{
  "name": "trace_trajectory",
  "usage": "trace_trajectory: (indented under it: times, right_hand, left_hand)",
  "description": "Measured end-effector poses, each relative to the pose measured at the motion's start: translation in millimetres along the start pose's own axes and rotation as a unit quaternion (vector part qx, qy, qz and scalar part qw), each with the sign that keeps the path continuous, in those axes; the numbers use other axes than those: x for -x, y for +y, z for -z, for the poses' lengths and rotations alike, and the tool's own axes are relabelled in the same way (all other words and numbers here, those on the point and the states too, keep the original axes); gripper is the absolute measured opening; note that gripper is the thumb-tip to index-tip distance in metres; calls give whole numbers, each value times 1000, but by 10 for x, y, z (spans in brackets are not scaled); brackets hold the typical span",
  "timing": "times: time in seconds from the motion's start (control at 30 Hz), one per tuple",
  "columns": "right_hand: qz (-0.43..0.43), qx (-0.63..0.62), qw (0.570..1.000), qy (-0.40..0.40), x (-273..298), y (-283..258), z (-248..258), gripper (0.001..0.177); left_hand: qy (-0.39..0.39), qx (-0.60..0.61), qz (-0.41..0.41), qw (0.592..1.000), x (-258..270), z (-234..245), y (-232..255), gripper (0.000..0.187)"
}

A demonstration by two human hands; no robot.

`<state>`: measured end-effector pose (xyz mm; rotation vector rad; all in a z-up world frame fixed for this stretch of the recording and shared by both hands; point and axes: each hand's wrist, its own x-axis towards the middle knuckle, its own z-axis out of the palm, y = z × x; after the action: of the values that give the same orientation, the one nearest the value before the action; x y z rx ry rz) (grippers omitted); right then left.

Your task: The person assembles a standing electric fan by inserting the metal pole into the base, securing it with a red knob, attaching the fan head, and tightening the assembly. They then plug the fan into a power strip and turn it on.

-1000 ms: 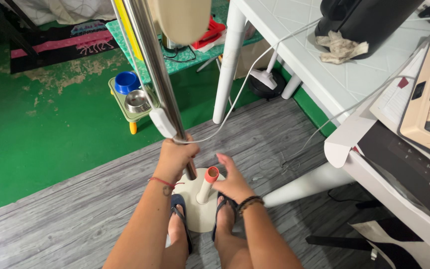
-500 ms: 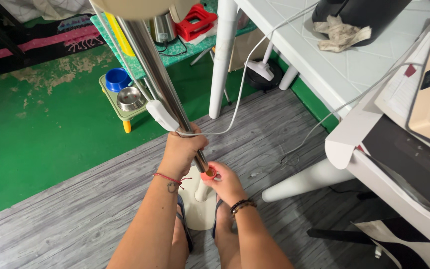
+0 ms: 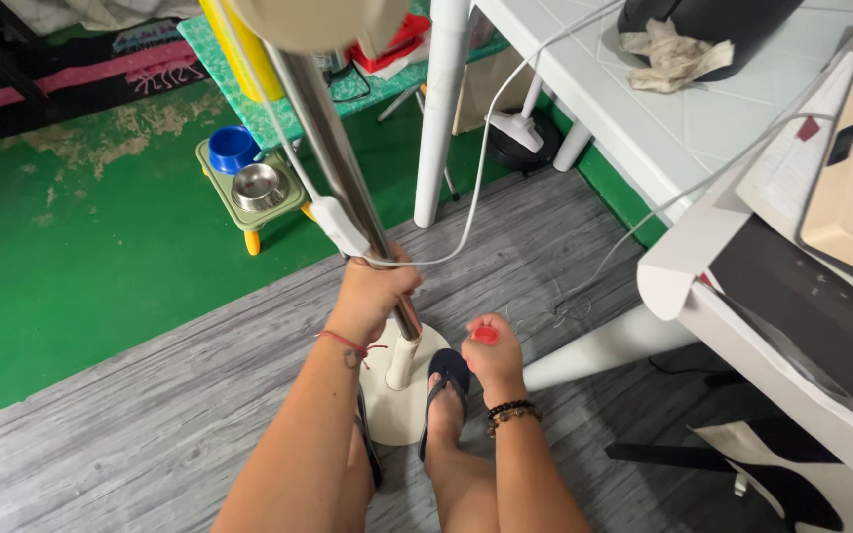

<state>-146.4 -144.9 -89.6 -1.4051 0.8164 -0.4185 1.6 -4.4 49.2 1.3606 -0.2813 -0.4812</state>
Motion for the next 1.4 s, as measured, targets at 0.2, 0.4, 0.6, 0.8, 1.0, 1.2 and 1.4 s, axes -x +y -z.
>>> trace_trajectory:
  times: [0.2,0.4,0.6,0.8,1.0,1.2,1.4]
  right_hand:
    - [7,50,999,1,262,-171,-57,17]
    - [-17,14,999,27,284,-303,-68,20]
    - [0,11,1000,-2,315,-322,-75,18]
    - [41,41,998,-14,269,-196,-40,18]
    - [67,15,997,-23,148,54,-57,50]
    - [182,-52,976,-111,156,30,-221,55]
    - [143,3,981,-128,253,-258,-486,54]
  left_hand:
    - [0,-44,11,999,-11,-16,-185,15]
    - [-1,-111,52,992,-27,-36,-355,12]
    - [-33,-164,64,984,-43,-162,-351,12]
    - [-47,-167,66,983,-9,-248,-246,11]
    - [-40,-102,54,993,7,-154,-130,9]
    - [-43,-101,11,994,-50,-146,-32,14]
    - [-37,-74,-16,996,-82,-164,202,13]
